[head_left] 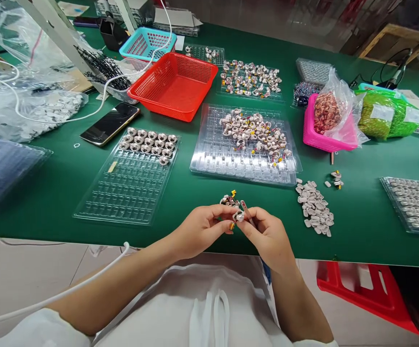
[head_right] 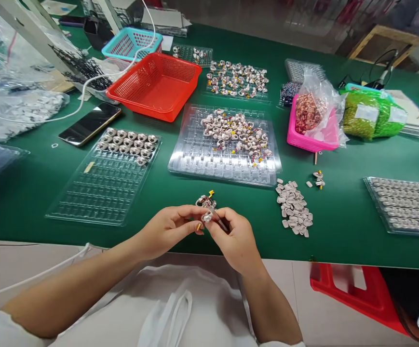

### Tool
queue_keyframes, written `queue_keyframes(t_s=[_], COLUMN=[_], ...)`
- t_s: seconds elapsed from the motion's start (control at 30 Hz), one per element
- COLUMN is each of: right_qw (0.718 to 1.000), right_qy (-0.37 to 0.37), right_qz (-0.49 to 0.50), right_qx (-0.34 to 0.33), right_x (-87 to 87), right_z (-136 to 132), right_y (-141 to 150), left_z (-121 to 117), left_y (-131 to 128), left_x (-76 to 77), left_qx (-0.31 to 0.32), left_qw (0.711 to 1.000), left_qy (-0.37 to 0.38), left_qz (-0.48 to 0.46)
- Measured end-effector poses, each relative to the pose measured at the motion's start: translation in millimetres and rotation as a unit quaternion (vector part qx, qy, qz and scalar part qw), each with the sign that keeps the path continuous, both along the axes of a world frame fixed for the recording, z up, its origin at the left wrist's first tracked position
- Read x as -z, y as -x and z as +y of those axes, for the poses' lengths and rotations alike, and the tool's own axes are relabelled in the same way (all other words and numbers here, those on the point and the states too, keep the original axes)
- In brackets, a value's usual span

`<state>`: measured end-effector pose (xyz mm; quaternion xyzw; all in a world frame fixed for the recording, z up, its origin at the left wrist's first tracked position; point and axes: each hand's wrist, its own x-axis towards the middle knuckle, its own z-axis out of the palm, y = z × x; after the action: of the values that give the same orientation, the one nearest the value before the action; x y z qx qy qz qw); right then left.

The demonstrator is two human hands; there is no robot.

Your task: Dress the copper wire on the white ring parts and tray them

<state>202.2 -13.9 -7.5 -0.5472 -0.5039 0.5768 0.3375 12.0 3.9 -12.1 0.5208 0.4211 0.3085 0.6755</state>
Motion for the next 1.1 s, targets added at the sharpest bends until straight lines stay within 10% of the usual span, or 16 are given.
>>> queue_keyframes(t_s=[0.2, 0.63, 1.1], right_qw=[0.999, 0.997, 0.995], right_qy=[0.018, 0.03, 0.018], right_qz=[0.028, 0.065, 0.066], right_qx=[0.008, 0.037, 0.07], right_x=[0.7, 5.4, 16.1], right_z=[2, 2, -1], right_y=[3, 12, 17], left_z=[-4, -2, -4], left_y=[0, 5, 5], left_x=[4.2, 1.3, 10.0], left_qx=[-0.032, -0.012, -0.01], left_qw=[0.985, 0.969, 0.88], left_qy=[-0.157, -0.198, -0.386], left_qz=[0.058, 0.148, 0.277])
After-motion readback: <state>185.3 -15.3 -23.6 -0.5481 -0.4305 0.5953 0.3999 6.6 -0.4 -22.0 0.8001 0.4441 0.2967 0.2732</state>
